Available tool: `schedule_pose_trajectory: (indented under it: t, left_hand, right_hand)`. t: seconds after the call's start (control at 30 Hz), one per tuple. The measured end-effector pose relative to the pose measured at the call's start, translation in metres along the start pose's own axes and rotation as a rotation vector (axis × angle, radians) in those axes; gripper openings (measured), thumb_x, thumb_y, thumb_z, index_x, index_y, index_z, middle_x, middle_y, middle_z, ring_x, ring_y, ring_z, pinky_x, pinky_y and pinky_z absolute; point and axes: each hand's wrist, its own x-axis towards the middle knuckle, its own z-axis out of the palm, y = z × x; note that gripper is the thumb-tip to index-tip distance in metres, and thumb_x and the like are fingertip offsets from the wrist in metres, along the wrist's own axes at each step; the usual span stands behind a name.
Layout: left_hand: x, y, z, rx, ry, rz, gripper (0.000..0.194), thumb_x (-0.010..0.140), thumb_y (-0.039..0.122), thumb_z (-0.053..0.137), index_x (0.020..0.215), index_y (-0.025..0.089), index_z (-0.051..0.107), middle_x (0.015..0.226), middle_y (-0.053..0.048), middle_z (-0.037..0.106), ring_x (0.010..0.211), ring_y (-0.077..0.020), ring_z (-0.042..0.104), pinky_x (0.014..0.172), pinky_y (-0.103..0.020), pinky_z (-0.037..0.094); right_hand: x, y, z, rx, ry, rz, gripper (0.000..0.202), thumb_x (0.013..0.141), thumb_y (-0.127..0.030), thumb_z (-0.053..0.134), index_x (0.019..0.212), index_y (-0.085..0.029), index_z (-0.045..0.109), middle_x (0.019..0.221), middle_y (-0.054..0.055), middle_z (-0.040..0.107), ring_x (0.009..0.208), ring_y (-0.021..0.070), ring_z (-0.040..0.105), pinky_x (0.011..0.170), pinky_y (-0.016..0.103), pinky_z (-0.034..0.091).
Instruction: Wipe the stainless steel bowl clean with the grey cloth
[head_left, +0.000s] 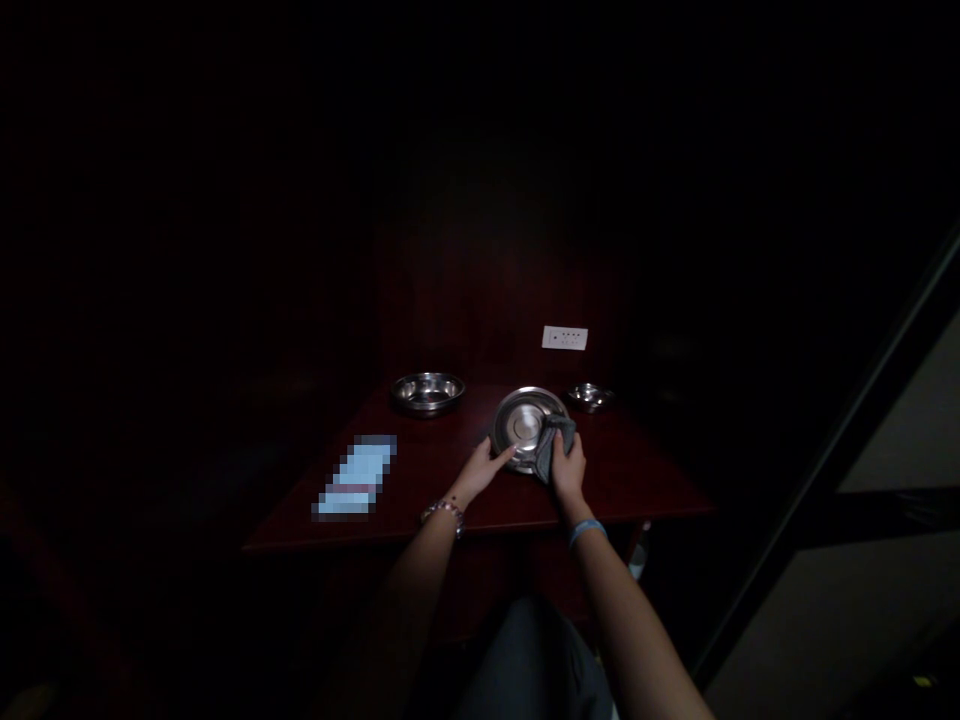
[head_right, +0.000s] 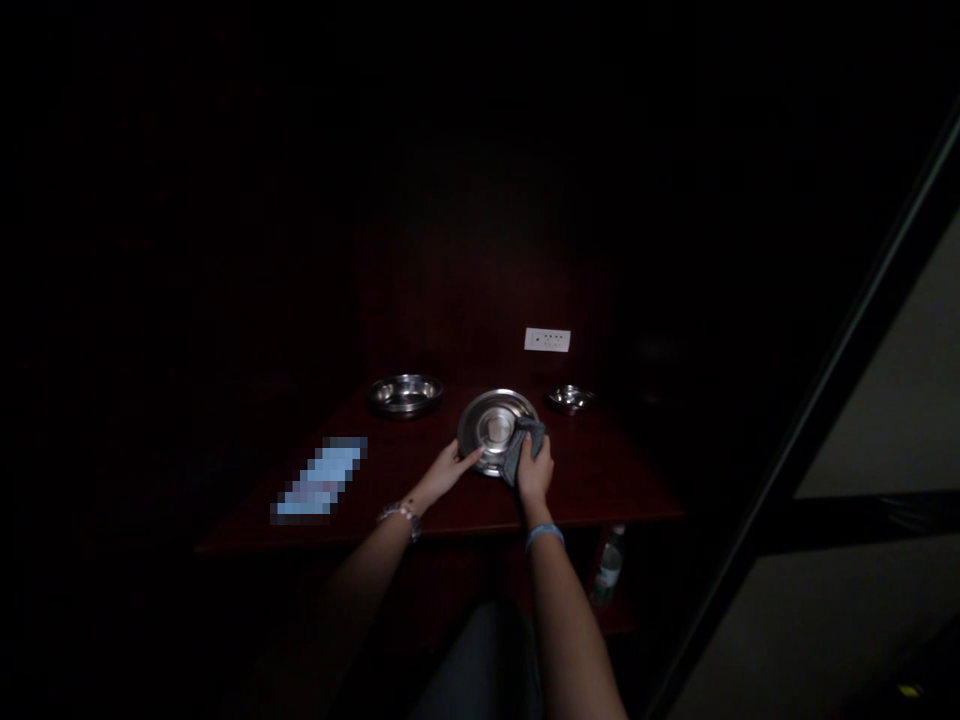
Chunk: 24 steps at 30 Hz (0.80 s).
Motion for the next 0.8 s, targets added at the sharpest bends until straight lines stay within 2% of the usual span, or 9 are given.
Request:
schedule_pose_trajectory:
  t: [0.3, 0.47, 0.8]
  left_hand:
    - [0.0, 0.003, 0.0, 0.001, -0.037, -0.022, 0.059, 0.08, 0.051, 0.075, 0.127, 0.016, 0.064, 0.136, -0.014, 0.069, 0.127, -0.0279, 0.064, 0.114, -0.044, 0.046]
    - [-0.002, 0.01, 0.001, -0.048, -0.046, -0.02, 0.054, 0.083, 0.05, 0.072, 0.124, 0.016, 0.066, 0.133, -0.013, 0.071, 0.125, -0.028, 0.065, 0.115, -0.046, 0.045]
    - [-0.004, 0.017, 0.003, -0.135, -0.029, -0.078, 0.057, 0.078, 0.054, 0.078, 0.118, 0.016, 0.068, 0.127, -0.012, 0.074, 0.122, -0.0295, 0.067, 0.115, -0.049, 0.045]
  right_hand:
    - [-0.001, -0.002, -0.001, -0.028, 0.028, -0.008, 0.04, 0.091, -0.055, 0.051, 0.104, -0.021, 0.067, 0.101, 0.013, 0.077, 0.096, 0.0292, 0.072, 0.082, 0.034, 0.052]
    - [0.0, -0.001, -0.001, -0.025, 0.023, -0.002, 0.041, 0.091, -0.056, 0.049, 0.102, -0.021, 0.066, 0.101, 0.013, 0.077, 0.095, 0.0288, 0.072, 0.083, 0.034, 0.051]
    - [0.0, -0.001, -0.001, -0.023, 0.031, -0.005, 0.041, 0.091, -0.055, 0.048, 0.103, -0.02, 0.066, 0.102, 0.014, 0.077, 0.096, 0.0284, 0.073, 0.083, 0.033, 0.051]
